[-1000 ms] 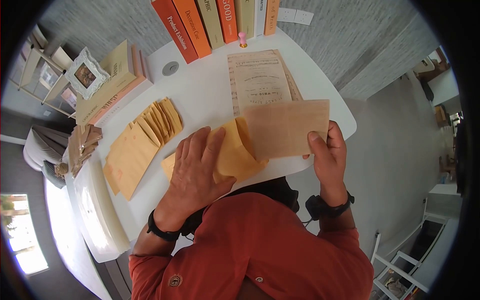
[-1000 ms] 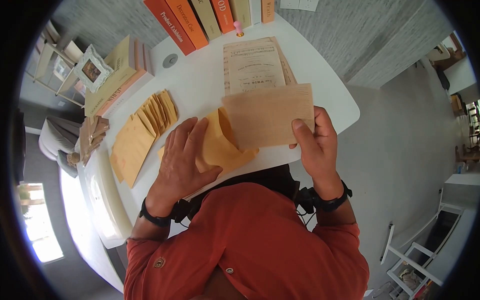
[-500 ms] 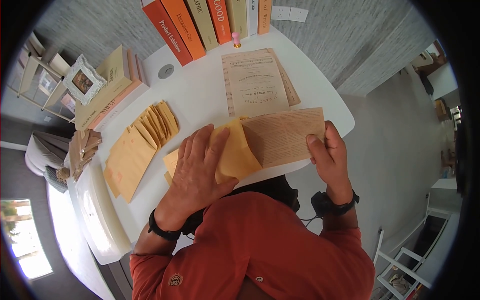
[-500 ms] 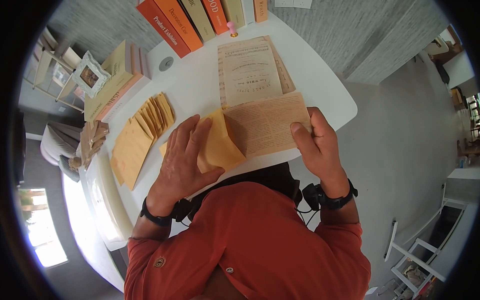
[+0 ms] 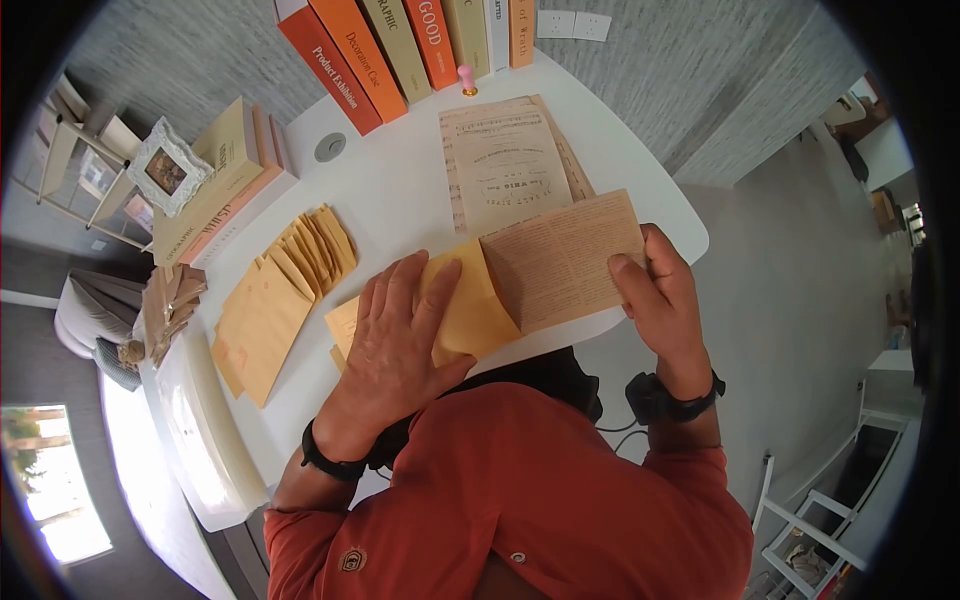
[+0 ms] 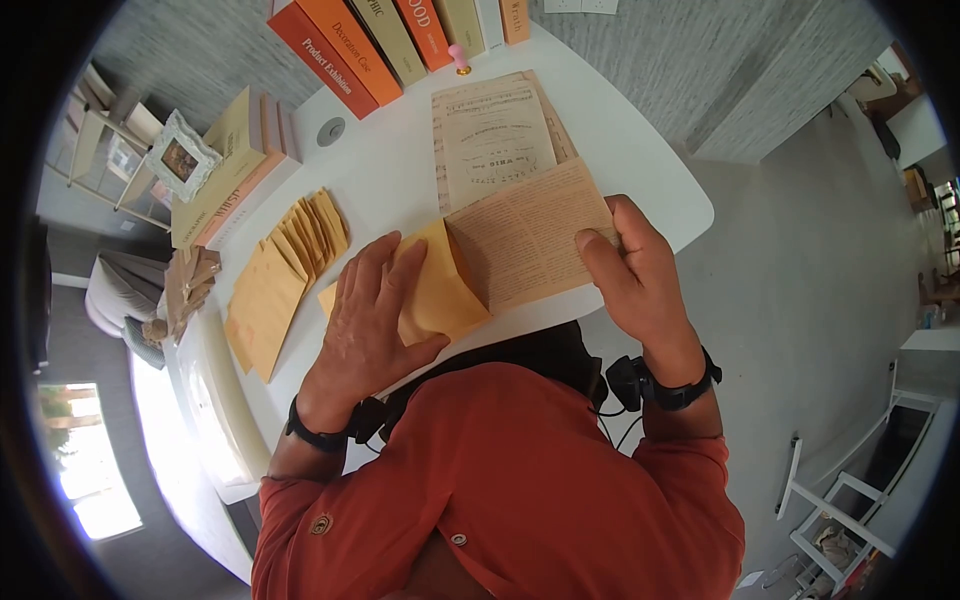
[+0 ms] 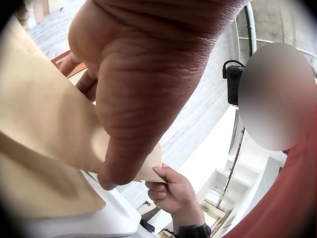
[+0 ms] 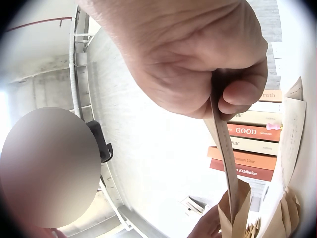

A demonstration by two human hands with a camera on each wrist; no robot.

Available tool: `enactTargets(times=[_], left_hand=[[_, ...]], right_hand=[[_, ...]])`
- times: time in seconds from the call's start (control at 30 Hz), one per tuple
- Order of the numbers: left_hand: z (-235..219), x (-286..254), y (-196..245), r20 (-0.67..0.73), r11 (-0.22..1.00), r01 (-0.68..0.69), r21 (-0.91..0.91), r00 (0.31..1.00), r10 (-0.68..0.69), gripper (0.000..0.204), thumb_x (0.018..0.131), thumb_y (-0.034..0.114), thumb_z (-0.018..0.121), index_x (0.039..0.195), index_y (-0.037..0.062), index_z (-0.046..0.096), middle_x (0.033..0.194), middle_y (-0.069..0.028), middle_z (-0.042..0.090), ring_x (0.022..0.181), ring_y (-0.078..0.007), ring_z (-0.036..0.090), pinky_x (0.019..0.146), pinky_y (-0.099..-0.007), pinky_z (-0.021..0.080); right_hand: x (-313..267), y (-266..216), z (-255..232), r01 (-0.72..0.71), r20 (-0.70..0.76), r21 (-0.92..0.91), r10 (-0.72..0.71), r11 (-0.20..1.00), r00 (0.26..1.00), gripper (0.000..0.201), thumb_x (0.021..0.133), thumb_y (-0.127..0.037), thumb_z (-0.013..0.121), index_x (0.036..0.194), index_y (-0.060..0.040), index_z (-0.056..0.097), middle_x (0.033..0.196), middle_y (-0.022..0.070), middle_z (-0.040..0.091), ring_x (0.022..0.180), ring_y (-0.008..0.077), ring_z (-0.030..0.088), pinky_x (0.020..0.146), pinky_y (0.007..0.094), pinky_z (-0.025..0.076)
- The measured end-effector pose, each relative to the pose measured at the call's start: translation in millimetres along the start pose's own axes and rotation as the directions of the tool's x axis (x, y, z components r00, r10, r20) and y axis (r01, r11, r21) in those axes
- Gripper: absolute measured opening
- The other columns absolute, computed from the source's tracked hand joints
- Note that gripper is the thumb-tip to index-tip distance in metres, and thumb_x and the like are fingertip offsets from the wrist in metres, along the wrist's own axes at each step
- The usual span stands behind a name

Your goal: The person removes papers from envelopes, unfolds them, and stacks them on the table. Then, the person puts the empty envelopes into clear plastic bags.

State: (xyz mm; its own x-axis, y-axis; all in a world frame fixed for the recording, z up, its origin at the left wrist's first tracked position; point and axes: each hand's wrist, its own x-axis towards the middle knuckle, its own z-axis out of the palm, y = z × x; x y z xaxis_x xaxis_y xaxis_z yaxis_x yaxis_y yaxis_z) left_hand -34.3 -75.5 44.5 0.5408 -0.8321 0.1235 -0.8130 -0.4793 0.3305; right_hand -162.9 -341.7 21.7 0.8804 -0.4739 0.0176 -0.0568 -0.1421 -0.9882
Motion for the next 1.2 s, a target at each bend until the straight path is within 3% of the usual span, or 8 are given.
enactTargets(times=[0.1, 0.3, 0.43, 0.53, 0.63, 0.73, 1.03, 1.2], left_hand=[[0.7, -0.9, 0.6, -0.02, 1.0, 0.002, -0.015, 1.0, -0.002, 0.099, 0.063, 0.024, 0.09, 0.149, 0.0078, 0.043, 0.144, -0.0235, 0.042, 0.132, -0.044, 0.044, 0.11, -0.0511, 0.04], [0.3, 0.3, 2.6, -0.017, 1.0, -0.018, -0.022, 1.0, 0.018, 0.099, 0.062, 0.023, 0.09, 0.148, 0.0067, 0.044, 0.143, -0.0239, 0.043, 0.131, -0.0443, 0.045, 0.109, -0.0514, 0.04], [-2.7, 5.0, 7.3, -0.038, 0.999, -0.041, -0.017, 0.998, 0.04, 0.099, 0.062, 0.022, 0.09, 0.147, 0.0059, 0.044, 0.143, -0.0242, 0.043, 0.13, -0.0441, 0.046, 0.108, -0.0513, 0.041], [-7.5, 7.7, 9.2, -0.057, 0.999, -0.05, -0.008, 0.997, 0.049, 0.099, 0.062, 0.022, 0.091, 0.147, 0.006, 0.044, 0.142, -0.024, 0.044, 0.13, -0.044, 0.046, 0.108, -0.051, 0.041], [-11.7, 9.7, 11.4, -0.071, 0.998, -0.069, -0.004, 0.995, 0.069, 0.099, 0.061, 0.022, 0.091, 0.148, 0.0066, 0.044, 0.142, -0.0236, 0.044, 0.129, -0.0438, 0.047, 0.107, -0.0508, 0.042], [-13.4, 11.9, 12.6, -0.09, 0.994, -0.107, -0.009, 0.99, 0.105, 0.1, 0.061, 0.021, 0.091, 0.148, 0.0073, 0.044, 0.142, -0.0232, 0.044, 0.129, -0.0435, 0.047, 0.107, -0.0509, 0.042], [-15.9, 13.1, 12.5, -0.1, 0.989, -0.145, -0.008, 0.984, 0.144, 0.1, 0.061, 0.02, 0.091, 0.148, 0.0077, 0.043, 0.142, -0.0228, 0.045, 0.129, -0.0434, 0.048, 0.106, -0.0517, 0.043], [-16.9, 11.2, 11.9, -0.091, 0.989, -0.15, -0.013, 0.985, 0.148, 0.099, 0.062, 0.021, 0.091, 0.147, 0.0074, 0.044, 0.14, -0.0233, 0.045, 0.128, -0.0436, 0.048, 0.106, -0.052, 0.043]], right_hand=[[0.0, -1.2, 5.9, 0.036, -0.022, -0.024, -0.037, 0.999, 0.999, 0.01, 0.097, -0.008, 0.057, 0.1, 0.0015, 0.058, 0.074, -0.0046, 0.049, 0.065, 0.0023, 0.038, 0.056, 0.0229, 0.034], [-0.1, 6.5, 11.4, 0.013, 0.071, -0.065, -0.009, 0.998, 0.997, 0.014, 0.1, -0.012, 0.056, 0.103, 0.0013, 0.058, 0.073, -0.0045, 0.046, 0.065, 0.0033, 0.037, 0.057, 0.0236, 0.035], [-3.1, -5.8, 32.8, 0.024, 0.067, 0.035, -0.026, 0.999, 0.997, 0.023, 0.105, -0.022, 0.055, 0.106, 0.0014, 0.058, 0.07, -0.0053, 0.045, 0.064, 0.0044, 0.039, 0.057, 0.0242, 0.036], [-0.5, 7.7, 35.9, 0.188, 0.007, 0.062, -0.188, 0.98, 0.982, 0.02, 0.103, -0.016, 0.056, 0.106, 0.0037, 0.059, 0.082, 0.0019, 0.056, 0.068, 0.0074, 0.048, 0.062, 0.025, 0.042], [6.9, 10.9, 45.3, 0.45, 0.062, -0.023, -0.448, 0.893, 0.892, 0.016, 0.1, -0.01, 0.058, 0.104, 0.0056, 0.062, 0.104, 0.0116, 0.062, 0.077, 0.0121, 0.058, 0.07, 0.0271, 0.048], [8.5, 6.7, 44.6, 0.34, 0.226, -0.021, -0.327, 0.94, 0.918, 0.014, 0.095, -0.005, 0.062, 0.103, 0.0054, 0.067, 0.122, 0.0154, 0.059, 0.091, 0.0175, 0.064, 0.078, 0.0295, 0.052], [15.0, -0.1, 46.5, 0.121, 0.385, 0.053, -0.133, 0.991, 0.913, 0.019, 0.095, -0.008, 0.065, 0.11, 0.0, 0.072, 0.111, 0.0109, 0.062, 0.095, 0.0217, 0.064, 0.082, 0.0328, 0.051], [17.4, 0.5, 49.8, 0.133, 0.425, -0.019, -0.112, 0.991, 0.898, 0.02, 0.095, -0.009, 0.064, 0.112, -0.0005, 0.072, 0.11, 0.0111, 0.062, 0.097, 0.0215, 0.064, 0.083, 0.0319, 0.05]])
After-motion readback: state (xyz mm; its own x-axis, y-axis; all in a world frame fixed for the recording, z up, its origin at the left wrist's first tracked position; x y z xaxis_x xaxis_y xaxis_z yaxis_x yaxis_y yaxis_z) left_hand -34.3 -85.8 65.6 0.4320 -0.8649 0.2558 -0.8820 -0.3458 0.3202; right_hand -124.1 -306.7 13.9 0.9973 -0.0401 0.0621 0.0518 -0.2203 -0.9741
